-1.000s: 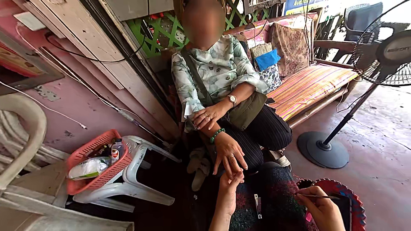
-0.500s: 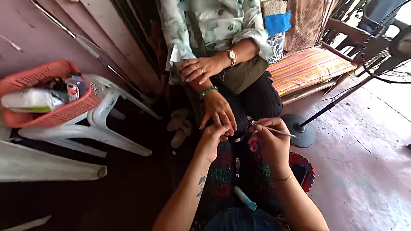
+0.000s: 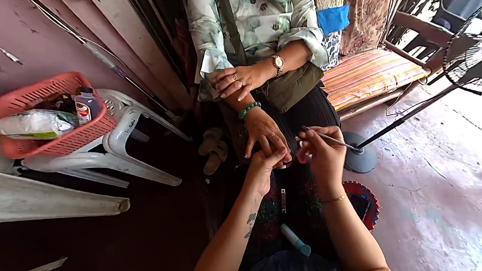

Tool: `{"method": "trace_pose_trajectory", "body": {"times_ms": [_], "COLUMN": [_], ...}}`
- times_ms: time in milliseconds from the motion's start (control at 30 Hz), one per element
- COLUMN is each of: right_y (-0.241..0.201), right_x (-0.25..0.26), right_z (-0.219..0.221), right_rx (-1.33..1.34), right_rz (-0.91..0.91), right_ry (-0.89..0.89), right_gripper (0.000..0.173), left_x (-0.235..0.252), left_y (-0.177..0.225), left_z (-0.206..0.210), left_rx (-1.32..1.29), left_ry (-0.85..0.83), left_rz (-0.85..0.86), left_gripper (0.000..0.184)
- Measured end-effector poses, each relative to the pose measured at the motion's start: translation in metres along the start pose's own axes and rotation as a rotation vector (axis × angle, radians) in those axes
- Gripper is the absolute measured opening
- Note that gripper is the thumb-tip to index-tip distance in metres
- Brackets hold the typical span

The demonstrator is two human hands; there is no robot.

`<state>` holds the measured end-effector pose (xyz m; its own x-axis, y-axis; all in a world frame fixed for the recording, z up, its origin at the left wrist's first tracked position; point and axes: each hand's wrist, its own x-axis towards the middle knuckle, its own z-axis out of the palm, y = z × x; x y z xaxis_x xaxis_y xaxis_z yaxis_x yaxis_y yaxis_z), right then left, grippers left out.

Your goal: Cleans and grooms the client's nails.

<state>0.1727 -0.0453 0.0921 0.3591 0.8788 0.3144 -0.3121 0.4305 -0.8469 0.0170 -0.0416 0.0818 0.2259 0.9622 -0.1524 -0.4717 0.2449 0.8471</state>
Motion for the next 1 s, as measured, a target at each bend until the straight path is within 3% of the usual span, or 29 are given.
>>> {"method": "trace_pose_trajectory", "body": {"times_ms": [200,1000], "right_y": [-0.003,-0.004], "right_x": [-0.030,-0.036], "right_z": [-0.023,-0.019], "right_rx": [-0.105,-0.242], "right_rz": [-0.065,-0.176], "right_ry": [-0.328,-0.370], "right_gripper": [0.013,0.010], "left_x": [-0.001,-0.002], "left_y": [-0.001,-0.001], "left_z": [-0.006,-0.007], "left_rx": [-0.039,-0.018], "left_ry": [-0.040,-0.017], "left_rz": [-0.015,0.000], "left_gripper": [0.013,0.012]}}
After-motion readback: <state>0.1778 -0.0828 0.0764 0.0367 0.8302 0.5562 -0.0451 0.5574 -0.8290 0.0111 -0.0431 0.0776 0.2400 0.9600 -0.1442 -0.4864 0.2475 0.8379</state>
